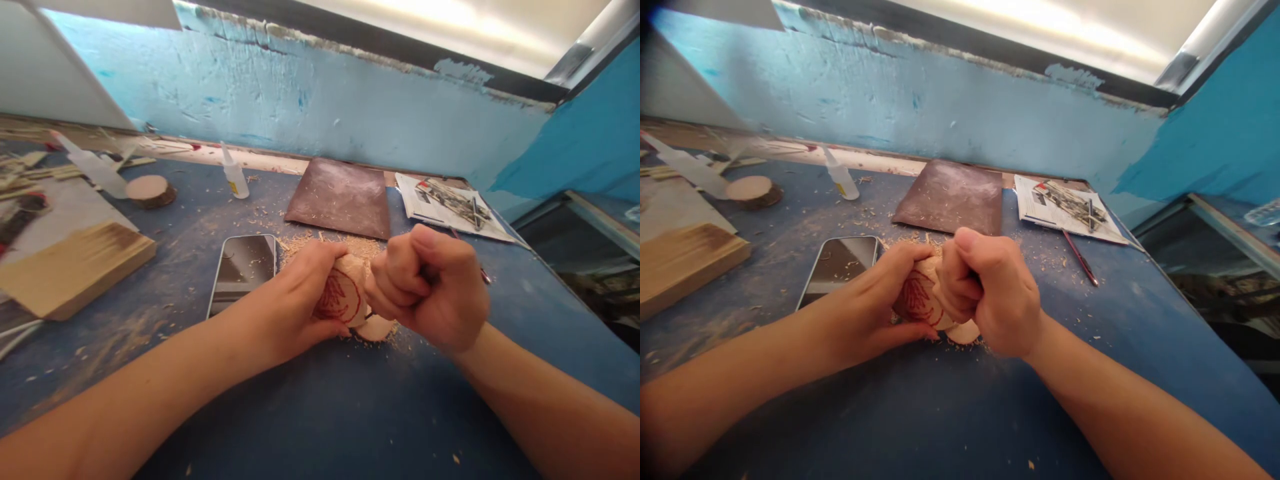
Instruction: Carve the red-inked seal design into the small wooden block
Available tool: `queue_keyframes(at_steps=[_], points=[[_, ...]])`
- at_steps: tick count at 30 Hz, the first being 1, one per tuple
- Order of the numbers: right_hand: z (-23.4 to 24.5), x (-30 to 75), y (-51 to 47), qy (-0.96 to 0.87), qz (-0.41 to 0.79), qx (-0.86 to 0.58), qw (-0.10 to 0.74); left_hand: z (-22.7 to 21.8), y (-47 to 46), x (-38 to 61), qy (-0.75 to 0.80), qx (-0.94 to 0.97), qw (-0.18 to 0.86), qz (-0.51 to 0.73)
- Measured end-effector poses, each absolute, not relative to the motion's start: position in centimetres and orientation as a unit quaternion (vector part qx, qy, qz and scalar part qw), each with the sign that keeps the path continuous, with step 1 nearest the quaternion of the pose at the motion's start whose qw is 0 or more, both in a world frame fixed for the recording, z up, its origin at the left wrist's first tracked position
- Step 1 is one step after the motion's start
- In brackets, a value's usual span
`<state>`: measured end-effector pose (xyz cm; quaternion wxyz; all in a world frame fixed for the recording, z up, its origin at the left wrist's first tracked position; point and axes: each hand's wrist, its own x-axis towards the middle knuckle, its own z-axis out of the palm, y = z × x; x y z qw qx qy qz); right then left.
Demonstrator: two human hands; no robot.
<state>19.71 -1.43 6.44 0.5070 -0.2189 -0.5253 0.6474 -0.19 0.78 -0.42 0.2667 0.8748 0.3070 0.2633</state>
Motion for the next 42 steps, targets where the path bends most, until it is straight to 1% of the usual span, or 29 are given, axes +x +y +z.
queue_keyframes(at_steps=[3,7,11,14,18,22,27,31,35,39,42], points=[[6.18,20.02,-1.27,-0.54,0.653,-0.225,0.48,-0.48,0.74,-0.16,0.31,0.869,0.275,0.269],[6.3,19.94,-1.12,-0.528,0.652,-0.213,0.501,-0.57,0.7,-0.16,0.303,0.871,0.271,0.275],[6.55,19.55,-1.41,-0.519,0.658,-0.231,0.494,-0.66,0.68,-0.19,0.299,0.87,0.27,0.285],[6.41,19.29,-1.74,-0.508,0.65,-0.237,0.514,-0.63,0.7,-0.16,0.296,0.872,0.268,0.283],[6.1,19.17,-1.87,-0.517,0.656,-0.229,0.5,-0.56,0.73,-0.09,0.295,0.868,0.286,0.28],[6.24,19.51,-1.62,-0.521,0.644,-0.224,0.513,-0.64,0.7,-0.11,0.298,0.872,0.267,0.283],[6.27,19.96,-1.47,-0.522,0.658,-0.227,0.493,-0.84,0.72,-0.25,0.294,0.876,0.258,0.281],[6.13,20.12,-1.39,-0.517,0.657,-0.21,0.507,-0.74,0.67,-0.28,0.29,0.879,0.254,0.28],[6.1,20.1,-1.23,-0.513,0.677,-0.205,0.486,-0.82,0.64,-0.3,0.287,0.877,0.254,0.289],[6.38,19.91,-1.33,-0.51,0.66,-0.213,0.51,-0.82,0.66,-0.3,0.286,0.877,0.258,0.287],[6.48,19.71,-1.47,-0.512,0.662,-0.216,0.502,-0.69,0.65,-0.24,0.289,0.876,0.265,0.281]])
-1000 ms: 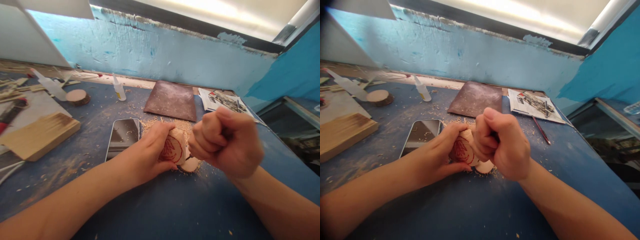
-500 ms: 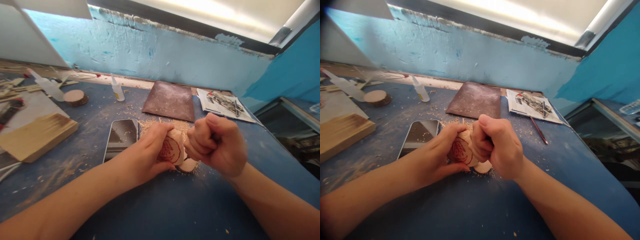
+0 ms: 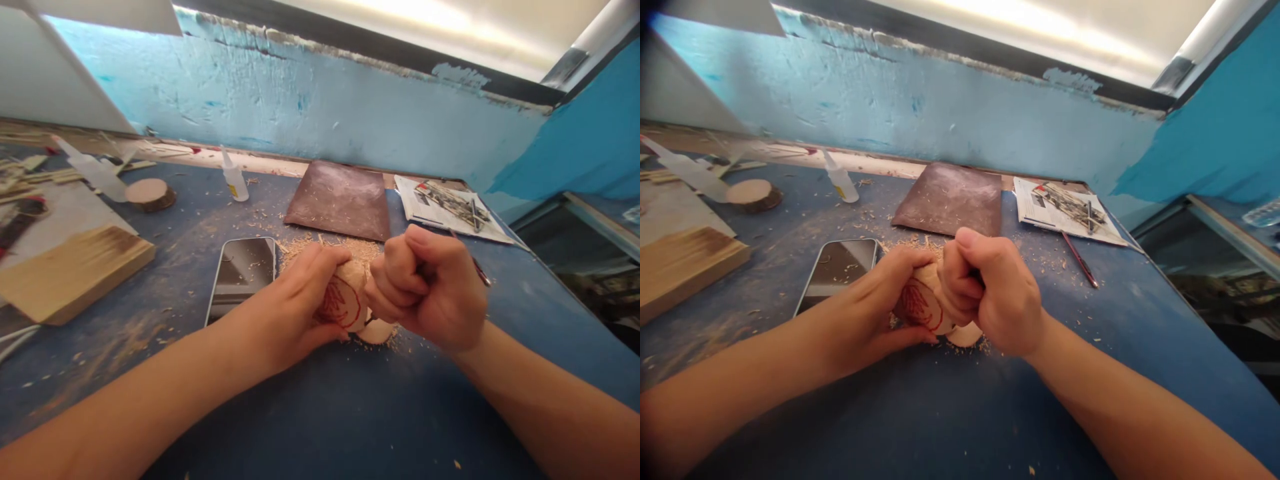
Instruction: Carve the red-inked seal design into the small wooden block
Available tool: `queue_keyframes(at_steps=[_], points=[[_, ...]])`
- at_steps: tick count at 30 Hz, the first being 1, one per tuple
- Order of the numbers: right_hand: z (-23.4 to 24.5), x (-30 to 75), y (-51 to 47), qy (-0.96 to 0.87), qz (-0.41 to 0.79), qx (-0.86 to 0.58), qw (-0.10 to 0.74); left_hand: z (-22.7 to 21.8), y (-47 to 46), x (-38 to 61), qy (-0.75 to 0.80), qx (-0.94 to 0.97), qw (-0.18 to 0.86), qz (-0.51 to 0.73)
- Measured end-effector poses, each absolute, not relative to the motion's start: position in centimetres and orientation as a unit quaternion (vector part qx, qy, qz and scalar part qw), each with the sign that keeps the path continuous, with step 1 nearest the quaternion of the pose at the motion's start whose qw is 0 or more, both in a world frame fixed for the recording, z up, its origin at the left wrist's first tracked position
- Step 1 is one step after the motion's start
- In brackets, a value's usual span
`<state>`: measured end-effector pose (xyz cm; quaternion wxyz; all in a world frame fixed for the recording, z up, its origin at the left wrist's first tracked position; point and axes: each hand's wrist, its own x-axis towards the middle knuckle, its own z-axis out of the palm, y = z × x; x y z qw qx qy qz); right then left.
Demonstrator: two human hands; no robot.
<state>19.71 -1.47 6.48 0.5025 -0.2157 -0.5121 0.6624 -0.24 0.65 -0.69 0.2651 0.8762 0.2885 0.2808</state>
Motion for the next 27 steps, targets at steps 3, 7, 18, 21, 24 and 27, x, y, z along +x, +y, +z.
queue_keyframes(at_steps=[3,7,18,21,24,27], points=[[6.6,19.6,-1.6,-0.513,0.653,-0.237,0.505,-0.7,0.6,-0.2,0.287,0.873,0.264,0.292],[6.0,19.5,-1.7,-0.502,0.666,-0.209,0.512,-0.6,0.6,-0.1,0.288,0.869,0.275,0.294],[5.4,20.2,-1.3,-0.52,0.669,-0.194,0.495,-0.6,0.6,-0.2,0.288,0.877,0.259,0.284],[5.2,20.3,-1.2,-0.526,0.676,-0.195,0.479,-0.8,0.7,-0.2,0.282,0.876,0.261,0.292],[6.0,20.5,-1.3,-0.52,0.668,-0.204,0.492,-0.8,0.7,-0.2,0.281,0.878,0.252,0.295],[5.5,20.3,-1.3,-0.523,0.669,-0.19,0.492,-0.7,0.7,-0.2,0.288,0.878,0.259,0.281]])
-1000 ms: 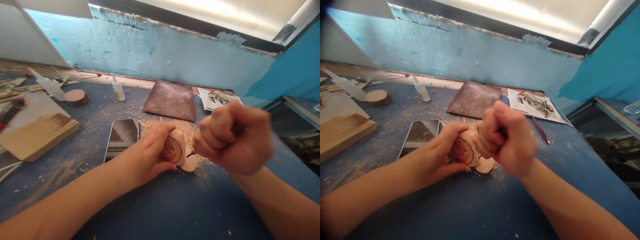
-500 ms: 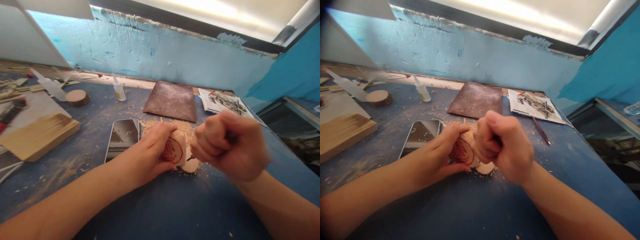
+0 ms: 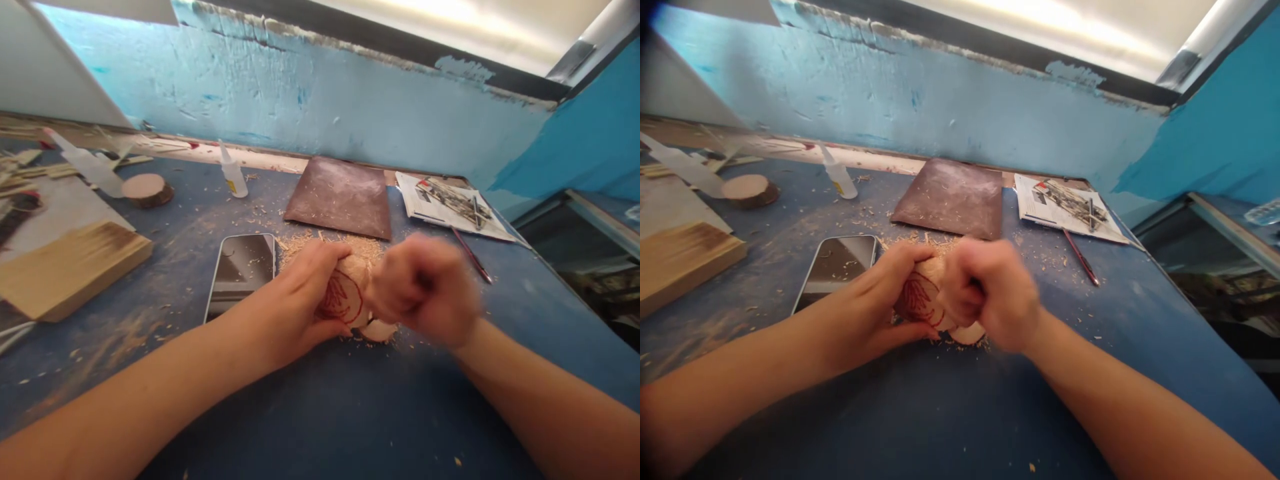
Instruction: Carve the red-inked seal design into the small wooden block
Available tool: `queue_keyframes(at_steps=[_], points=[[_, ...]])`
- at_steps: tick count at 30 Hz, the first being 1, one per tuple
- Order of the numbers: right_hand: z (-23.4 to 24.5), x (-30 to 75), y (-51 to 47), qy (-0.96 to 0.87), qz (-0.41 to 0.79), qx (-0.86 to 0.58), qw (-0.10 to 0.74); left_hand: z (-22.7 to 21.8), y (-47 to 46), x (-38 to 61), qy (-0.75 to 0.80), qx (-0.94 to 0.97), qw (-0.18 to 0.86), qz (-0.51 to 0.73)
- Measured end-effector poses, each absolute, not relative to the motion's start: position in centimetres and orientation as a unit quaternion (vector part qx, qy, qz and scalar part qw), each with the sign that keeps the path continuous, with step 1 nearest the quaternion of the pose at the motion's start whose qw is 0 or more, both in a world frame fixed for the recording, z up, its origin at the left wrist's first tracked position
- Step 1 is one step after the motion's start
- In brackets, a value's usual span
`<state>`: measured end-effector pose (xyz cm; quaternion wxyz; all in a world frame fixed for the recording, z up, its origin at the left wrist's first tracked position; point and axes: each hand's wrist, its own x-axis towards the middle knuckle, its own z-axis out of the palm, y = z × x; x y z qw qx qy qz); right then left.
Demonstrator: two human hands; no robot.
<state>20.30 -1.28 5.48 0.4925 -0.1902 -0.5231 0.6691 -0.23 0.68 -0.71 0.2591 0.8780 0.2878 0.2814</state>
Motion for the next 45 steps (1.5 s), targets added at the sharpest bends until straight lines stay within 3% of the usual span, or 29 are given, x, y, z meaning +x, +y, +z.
queue_keyframes(at_steps=[9,15,19,39,45], points=[[3.7,21.1,-0.8,-0.534,0.669,-0.22,0.468,-0.8,0.8,-0.4,0.292,0.881,0.255,0.272],[4.4,22.6,-1.2,-0.706,0.396,-0.403,0.427,0.4,0.5,-0.2,0.341,0.874,0.255,0.235],[4.1,23.4,-0.7,-0.768,0.267,-0.425,0.398,0.8,0.2,-0.1,0.339,0.876,0.251,0.232],[2.7,23.2,-0.6,-0.799,0.221,-0.361,0.426,0.9,0.4,0.2,0.363,0.86,0.273,0.233],[3.8,22.4,-1.3,-0.688,0.35,-0.375,0.513,1.3,0.2,0.1,0.361,0.856,0.262,0.262]])
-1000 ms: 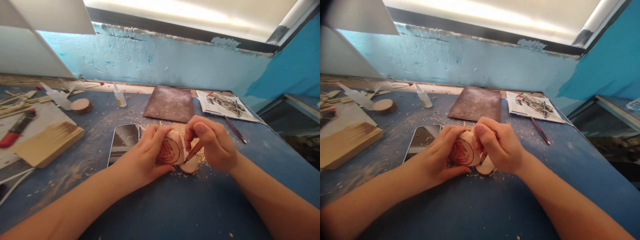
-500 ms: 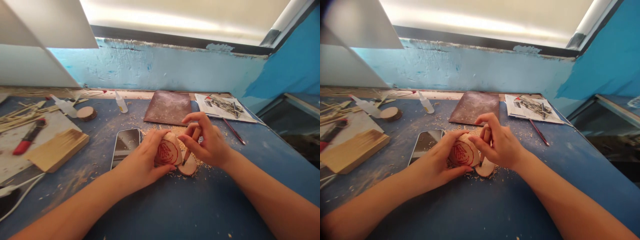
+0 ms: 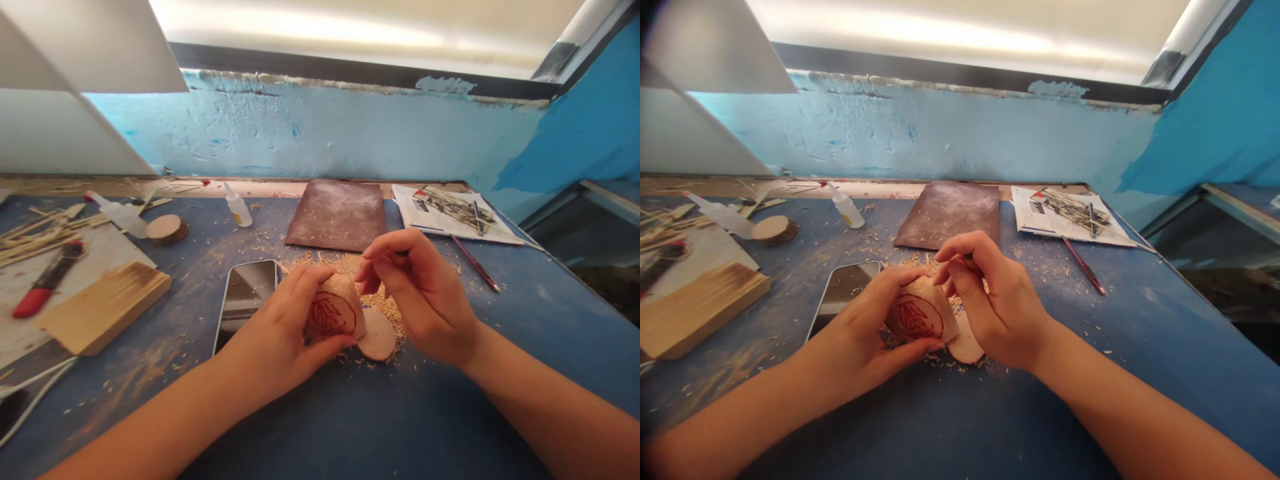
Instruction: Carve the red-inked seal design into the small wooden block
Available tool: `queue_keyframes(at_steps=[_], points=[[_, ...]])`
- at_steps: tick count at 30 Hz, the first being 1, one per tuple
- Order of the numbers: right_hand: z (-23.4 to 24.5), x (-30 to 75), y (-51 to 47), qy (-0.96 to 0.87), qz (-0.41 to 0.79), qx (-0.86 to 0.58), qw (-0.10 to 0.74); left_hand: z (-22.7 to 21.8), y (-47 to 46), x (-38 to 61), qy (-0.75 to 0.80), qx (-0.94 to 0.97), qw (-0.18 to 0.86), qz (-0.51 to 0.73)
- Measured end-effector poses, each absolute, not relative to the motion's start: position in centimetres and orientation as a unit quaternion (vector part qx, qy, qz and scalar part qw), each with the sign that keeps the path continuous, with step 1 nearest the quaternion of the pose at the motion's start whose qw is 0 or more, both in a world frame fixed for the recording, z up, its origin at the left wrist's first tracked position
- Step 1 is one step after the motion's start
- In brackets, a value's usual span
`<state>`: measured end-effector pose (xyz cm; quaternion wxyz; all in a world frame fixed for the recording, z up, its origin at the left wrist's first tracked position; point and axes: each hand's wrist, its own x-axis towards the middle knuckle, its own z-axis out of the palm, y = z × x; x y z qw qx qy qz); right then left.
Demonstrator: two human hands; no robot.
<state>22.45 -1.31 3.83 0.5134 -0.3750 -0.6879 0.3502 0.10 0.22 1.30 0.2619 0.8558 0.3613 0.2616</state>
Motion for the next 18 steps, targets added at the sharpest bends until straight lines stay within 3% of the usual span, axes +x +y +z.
queue_keyframes(at_steps=[8,18], points=[[5.1,22.4,-1.3,-0.544,0.577,-0.281,0.541,3.0,0.3,0.0,0.406,0.814,0.348,0.227],[4.6,23.3,-0.3,-0.541,0.672,-0.227,0.452,2.7,0.5,-0.2,0.395,0.8,0.414,0.181]])
